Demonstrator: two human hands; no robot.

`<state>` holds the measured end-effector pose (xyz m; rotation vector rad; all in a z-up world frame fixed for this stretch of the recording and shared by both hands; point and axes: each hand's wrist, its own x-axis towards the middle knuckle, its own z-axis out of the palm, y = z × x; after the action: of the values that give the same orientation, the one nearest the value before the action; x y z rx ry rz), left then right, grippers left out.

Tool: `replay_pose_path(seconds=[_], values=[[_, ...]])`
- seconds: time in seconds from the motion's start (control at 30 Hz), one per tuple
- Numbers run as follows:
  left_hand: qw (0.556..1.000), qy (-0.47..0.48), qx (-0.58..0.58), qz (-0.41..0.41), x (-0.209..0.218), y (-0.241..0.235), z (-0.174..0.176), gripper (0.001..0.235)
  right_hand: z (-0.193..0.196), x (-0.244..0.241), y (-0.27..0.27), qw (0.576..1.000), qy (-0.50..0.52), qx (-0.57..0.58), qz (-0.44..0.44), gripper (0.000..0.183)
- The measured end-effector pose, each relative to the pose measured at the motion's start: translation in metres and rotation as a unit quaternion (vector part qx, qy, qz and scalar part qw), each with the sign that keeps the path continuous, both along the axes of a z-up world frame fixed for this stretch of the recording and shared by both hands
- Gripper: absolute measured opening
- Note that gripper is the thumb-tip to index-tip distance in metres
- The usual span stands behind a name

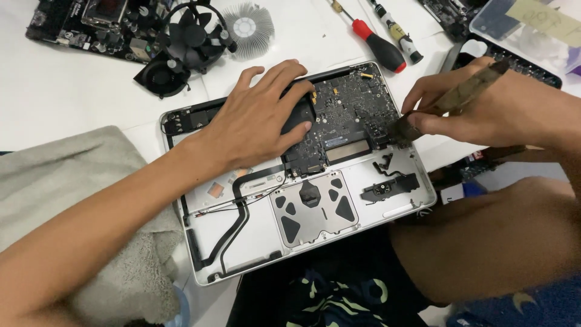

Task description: The person removes a cooling fan and heatsink from a disassembled laptop, then uses a brush to clean dust from the motherboard and chassis. The person also handles a ribbon cable and small screws during the process.

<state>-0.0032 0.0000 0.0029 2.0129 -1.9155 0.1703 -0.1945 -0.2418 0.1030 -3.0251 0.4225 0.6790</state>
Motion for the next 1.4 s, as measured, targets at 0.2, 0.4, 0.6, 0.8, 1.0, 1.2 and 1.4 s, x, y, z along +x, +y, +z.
replay_pose_path(seconds=[0.2,0.4,0.6,0.8,1.0,1.2,1.4], values=[[1.000,-0.027,0.010,-0.006,0.001,0.000,-0.003,0.058,0.006,0.001,0.009,0.998,0.014,0.019,-0.055,0.025],[1.000,-0.009,0.013,-0.001,0.000,0.000,-0.001,0.055,0.014,0.005,0.025,0.990,0.022,0.037,-0.131,0.026],[1.000,0.010,0.028,0.004,-0.001,0.000,0.000,0.060,0.007,0.005,0.018,0.992,0.033,0.032,-0.115,0.031],[1.000,0.003,0.023,0.000,0.000,-0.001,-0.001,0.058,-0.004,0.002,-0.006,0.995,-0.103,0.012,0.010,0.036],[0.999,0.014,0.033,0.010,-0.003,0.001,0.003,0.060,-0.014,0.022,-0.014,0.966,-0.250,0.062,-0.007,0.029],[0.999,0.015,0.021,-0.023,-0.003,0.001,0.004,0.056,-0.022,0.041,-0.011,0.947,-0.307,0.088,0.046,0.026],[0.998,0.002,0.000,-0.062,-0.002,0.002,0.004,0.047,-0.013,0.040,0.004,0.948,-0.274,0.110,0.120,0.019]])
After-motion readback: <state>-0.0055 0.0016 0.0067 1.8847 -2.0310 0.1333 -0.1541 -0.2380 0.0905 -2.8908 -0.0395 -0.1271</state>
